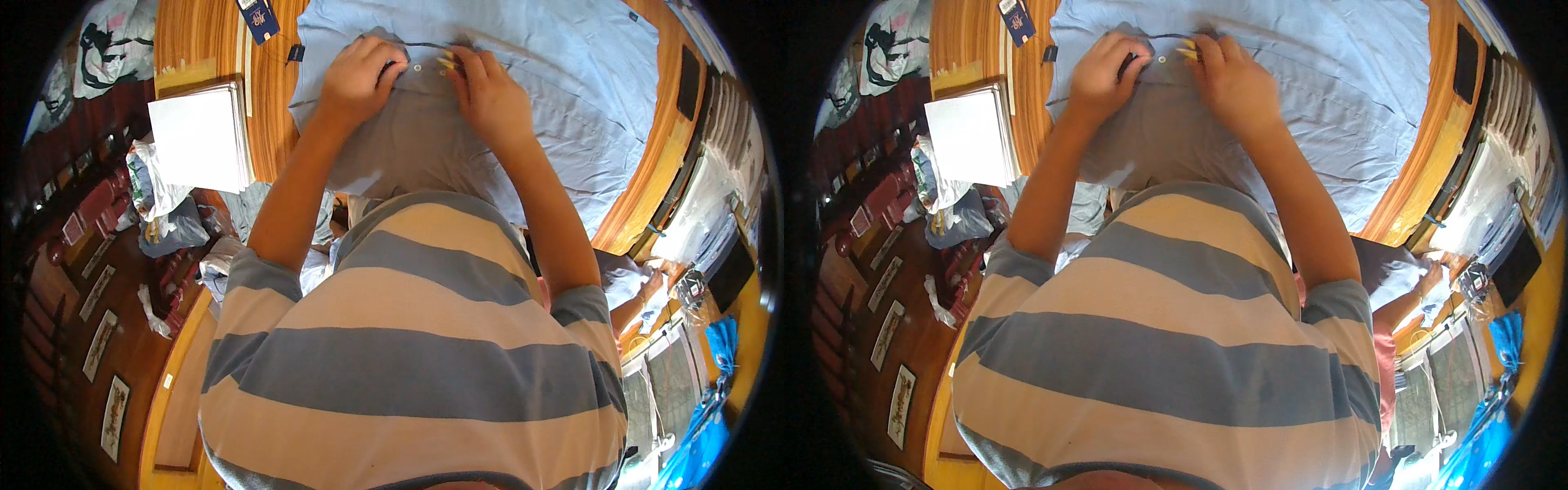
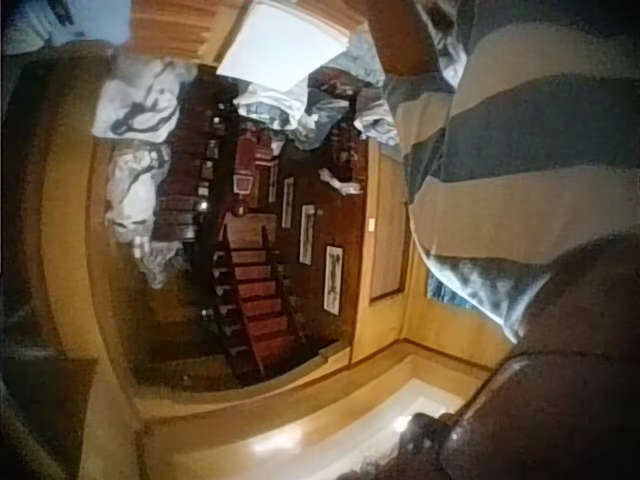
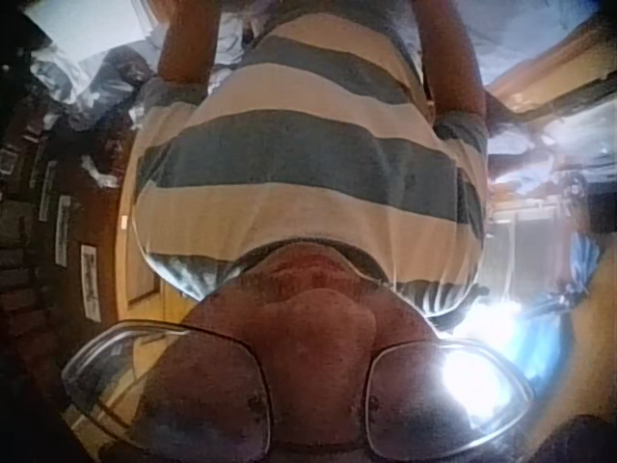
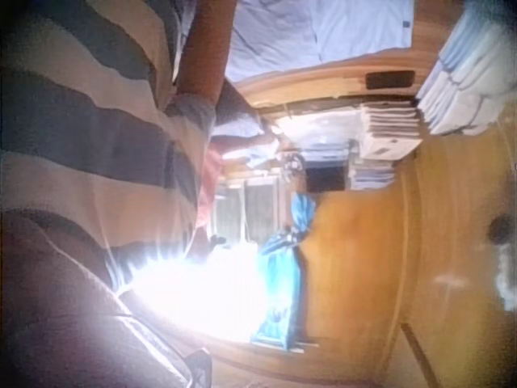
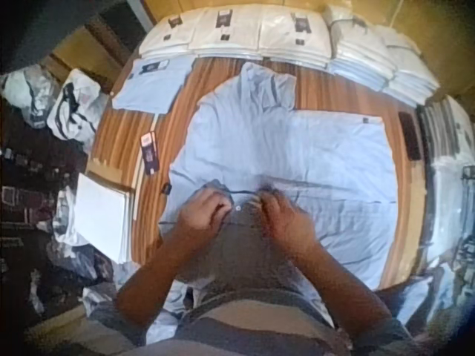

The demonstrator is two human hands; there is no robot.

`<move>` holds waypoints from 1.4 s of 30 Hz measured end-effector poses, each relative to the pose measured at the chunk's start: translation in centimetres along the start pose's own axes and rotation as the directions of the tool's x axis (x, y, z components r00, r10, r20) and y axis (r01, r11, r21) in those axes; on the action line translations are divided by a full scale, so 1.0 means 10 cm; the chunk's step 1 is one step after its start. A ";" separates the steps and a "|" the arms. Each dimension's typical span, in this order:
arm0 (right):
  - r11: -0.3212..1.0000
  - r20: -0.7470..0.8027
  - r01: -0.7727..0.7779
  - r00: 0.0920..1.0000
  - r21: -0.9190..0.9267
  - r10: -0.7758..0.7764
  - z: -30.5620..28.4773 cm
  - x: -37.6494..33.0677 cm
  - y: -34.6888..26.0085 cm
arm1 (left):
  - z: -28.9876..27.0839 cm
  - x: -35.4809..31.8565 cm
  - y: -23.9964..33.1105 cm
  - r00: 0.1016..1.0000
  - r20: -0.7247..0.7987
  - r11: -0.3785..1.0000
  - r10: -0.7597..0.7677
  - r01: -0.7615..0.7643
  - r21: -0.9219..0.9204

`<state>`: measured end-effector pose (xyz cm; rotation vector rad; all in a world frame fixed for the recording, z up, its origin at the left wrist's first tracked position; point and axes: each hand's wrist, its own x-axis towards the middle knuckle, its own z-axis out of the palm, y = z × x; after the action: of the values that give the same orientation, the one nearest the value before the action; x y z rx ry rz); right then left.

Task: The person folds shirts by placing them on a table, inserting a cardboard sheet, folding the sleeves and sides over the cardboard, and then folding the bottom up to complete the garment.

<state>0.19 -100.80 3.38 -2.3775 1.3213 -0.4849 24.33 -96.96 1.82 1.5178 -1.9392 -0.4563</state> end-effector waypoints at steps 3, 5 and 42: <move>0.994 -0.009 0.103 0.995 0.024 -0.103 0.07 0.00 -0.07 | -0.04 0.02 0.02 0.998 0.025 0.997 -0.055 0.057 -0.058; 0.994 0.016 0.103 0.995 0.026 -0.103 0.13 -0.02 -0.09 | -0.04 0.02 0.02 0.997 0.031 0.995 -0.071 0.073 -0.073; 0.982 -0.103 -0.178 0.977 0.070 0.184 -0.24 -0.31 0.68 | 0.11 0.59 0.34 0.877 0.290 0.895 0.382 -0.430 0.119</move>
<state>-7.46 -101.85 1.85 -2.1831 1.5318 -0.5995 20.29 -101.79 4.61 1.1412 -2.4921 -0.3081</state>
